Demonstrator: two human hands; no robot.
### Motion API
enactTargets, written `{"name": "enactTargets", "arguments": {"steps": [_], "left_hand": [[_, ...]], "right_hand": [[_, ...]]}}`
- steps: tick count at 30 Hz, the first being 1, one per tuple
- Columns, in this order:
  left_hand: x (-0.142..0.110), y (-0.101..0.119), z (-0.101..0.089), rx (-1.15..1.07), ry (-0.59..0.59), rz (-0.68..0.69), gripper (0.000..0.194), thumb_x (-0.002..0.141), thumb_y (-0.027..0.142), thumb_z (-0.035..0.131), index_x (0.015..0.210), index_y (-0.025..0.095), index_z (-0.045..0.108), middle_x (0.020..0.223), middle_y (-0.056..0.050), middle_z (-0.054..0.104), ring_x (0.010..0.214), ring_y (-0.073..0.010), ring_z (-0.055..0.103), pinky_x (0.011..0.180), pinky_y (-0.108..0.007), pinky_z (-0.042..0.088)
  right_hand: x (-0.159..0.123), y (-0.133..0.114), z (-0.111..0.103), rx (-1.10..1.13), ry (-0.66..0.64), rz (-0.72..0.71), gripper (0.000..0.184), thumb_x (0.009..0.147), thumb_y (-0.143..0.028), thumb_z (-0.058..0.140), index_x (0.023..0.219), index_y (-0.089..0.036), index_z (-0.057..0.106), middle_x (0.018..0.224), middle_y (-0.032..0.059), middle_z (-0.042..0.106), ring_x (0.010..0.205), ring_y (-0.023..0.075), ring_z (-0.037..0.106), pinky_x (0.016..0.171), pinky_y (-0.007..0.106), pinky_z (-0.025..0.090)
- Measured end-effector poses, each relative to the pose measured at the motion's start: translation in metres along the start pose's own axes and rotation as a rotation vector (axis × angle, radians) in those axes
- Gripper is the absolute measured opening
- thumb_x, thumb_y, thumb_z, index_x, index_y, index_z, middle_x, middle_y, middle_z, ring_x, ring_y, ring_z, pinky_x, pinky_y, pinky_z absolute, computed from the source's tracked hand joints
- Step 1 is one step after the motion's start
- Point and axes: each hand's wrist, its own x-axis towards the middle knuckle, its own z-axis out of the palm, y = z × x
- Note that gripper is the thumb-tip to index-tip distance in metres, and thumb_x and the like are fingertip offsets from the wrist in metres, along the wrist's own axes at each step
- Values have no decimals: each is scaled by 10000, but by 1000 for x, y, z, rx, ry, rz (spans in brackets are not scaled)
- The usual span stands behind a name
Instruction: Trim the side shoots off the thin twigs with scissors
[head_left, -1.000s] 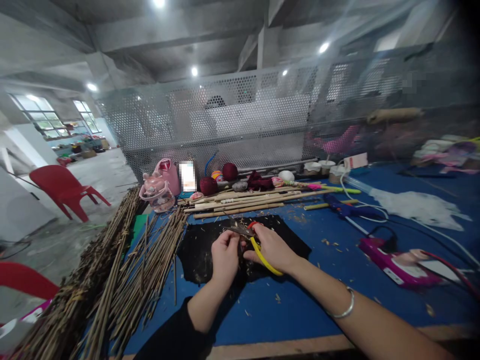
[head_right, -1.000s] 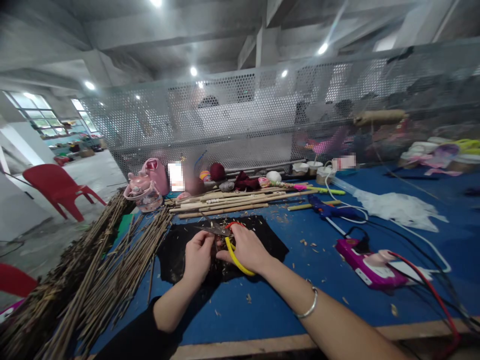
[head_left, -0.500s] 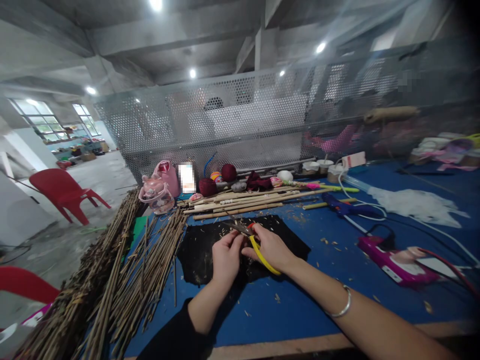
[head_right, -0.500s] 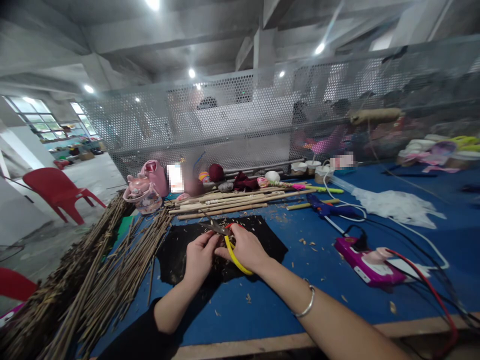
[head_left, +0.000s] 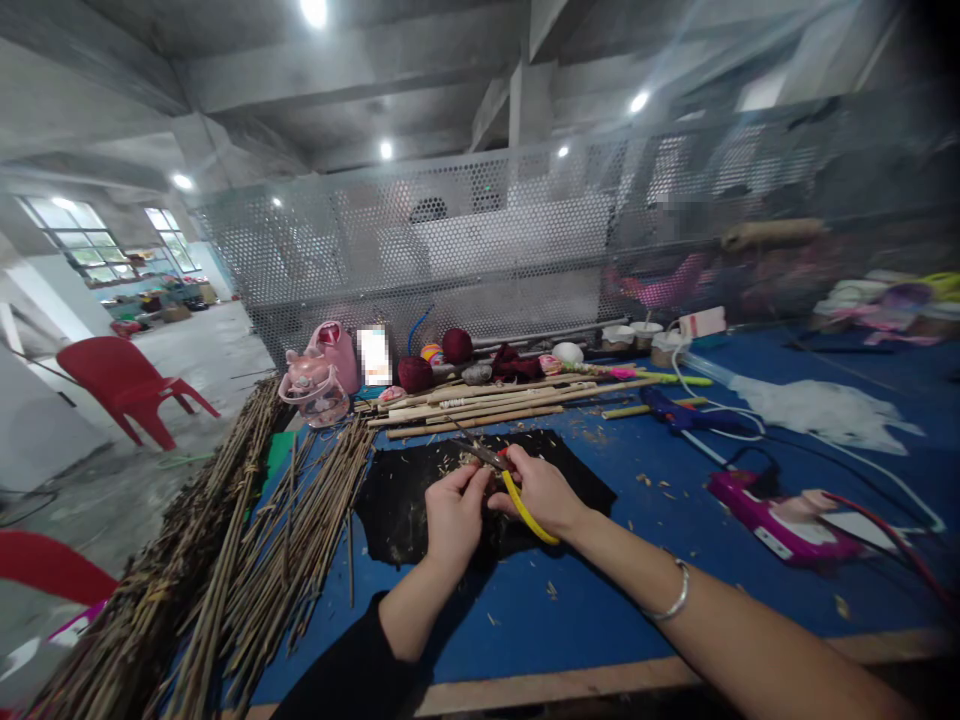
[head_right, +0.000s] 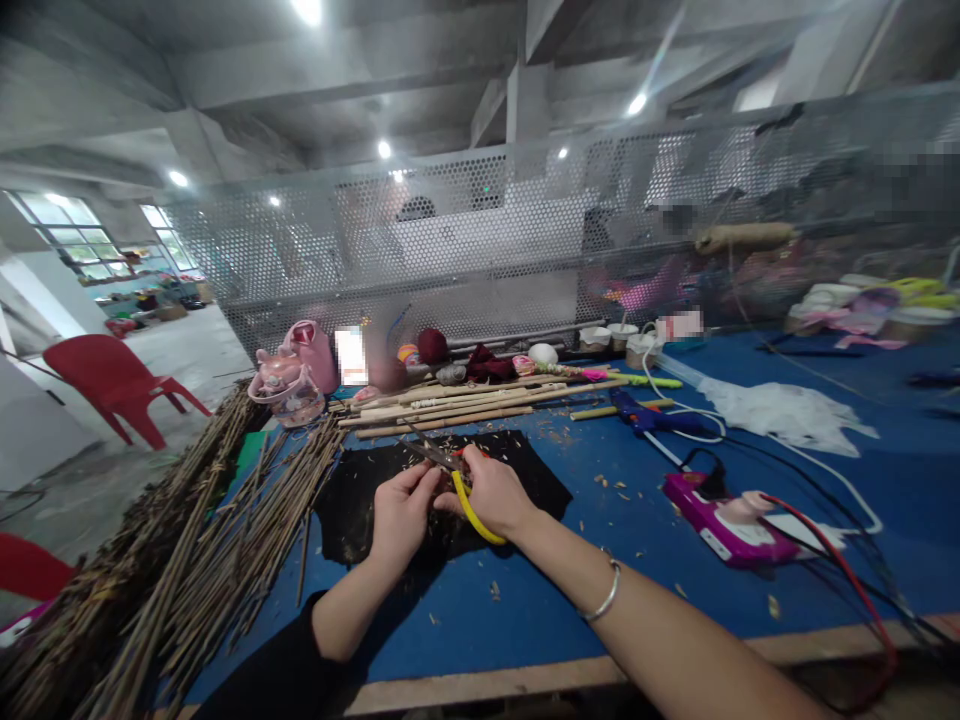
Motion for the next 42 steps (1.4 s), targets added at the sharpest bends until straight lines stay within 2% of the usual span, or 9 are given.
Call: {"name": "enactTargets", "arguments": {"steps": [6, 12, 18, 21, 25, 33, 36, 39, 42], "left_hand": [[2, 3, -2, 13, -19, 8, 248, 733, 345, 545, 702, 143, 687, 633, -20, 644, 582, -131, 536, 563, -208, 409], [7, -6, -4, -31, -72, -45, 261, 743, 345, 536, 812, 140, 682, 683, -35, 650, 594, -136, 546, 549, -217, 419], [8, -15, -3, -29, -98, -36, 275, 754, 354, 525, 794, 130, 680, 664, -40, 652, 536, -124, 536, 484, -208, 402], [8, -12, 0, 10, -108, 18, 274, 748, 352, 532, 768, 132, 695, 670, -40, 669, 534, -129, 548, 481, -211, 410], [7, -10, 1, 68, -80, 136, 267, 753, 318, 530, 887, 151, 690, 819, -44, 696, 712, -168, 608, 665, -252, 466], [14, -10, -6, 211, 31, 216, 273, 754, 261, 523, 951, 141, 668, 942, -76, 679, 851, -188, 618, 810, -298, 449], [26, -2, -4, 271, -27, 273, 258, 765, 247, 501, 932, 155, 673, 912, -57, 687, 820, -174, 619, 782, -278, 449], [38, 6, 0, 409, -148, 336, 238, 773, 244, 481, 814, 152, 696, 733, -30, 692, 680, -160, 609, 665, -250, 450], [44, 7, 4, 504, -157, 431, 244, 785, 239, 465, 821, 154, 691, 681, -25, 677, 628, -148, 591, 618, -235, 434]], "right_hand": [[1, -2, -3, -8, 0, 43, 438, 622, -567, 604, 793, -208, 421, 626, -1, 558, 523, 144, 519, 465, 215, 271], [5, 2, -5, 24, -15, 69, 384, 643, -541, 599, 747, -207, 441, 674, 13, 584, 541, 134, 520, 477, 211, 293], [9, 9, -8, -43, -16, 29, 362, 665, -537, 577, 737, -217, 421, 644, 8, 574, 540, 150, 523, 484, 220, 302], [7, 10, -9, -65, 9, -35, 407, 644, -527, 602, 832, -217, 417, 714, 18, 579, 606, 168, 547, 525, 227, 327], [5, 6, -8, -6, 9, -153, 433, 674, -515, 580, 891, -201, 376, 838, 58, 572, 722, 183, 555, 595, 238, 363], [20, 5, -10, -76, 13, -155, 385, 708, -509, 552, 879, -195, 409, 797, 59, 580, 686, 185, 559, 565, 232, 336], [25, 10, -7, -30, 76, -125, 368, 726, -481, 545, 910, -188, 416, 806, 59, 591, 694, 179, 558, 568, 229, 339], [24, 16, -3, 46, 132, -56, 343, 747, -449, 531, 933, -183, 420, 801, 50, 597, 676, 163, 554, 559, 225, 343], [20, 20, -3, 50, 164, 2, 341, 735, -442, 549, 928, -187, 432, 772, 36, 591, 660, 159, 548, 560, 228, 348]]}}
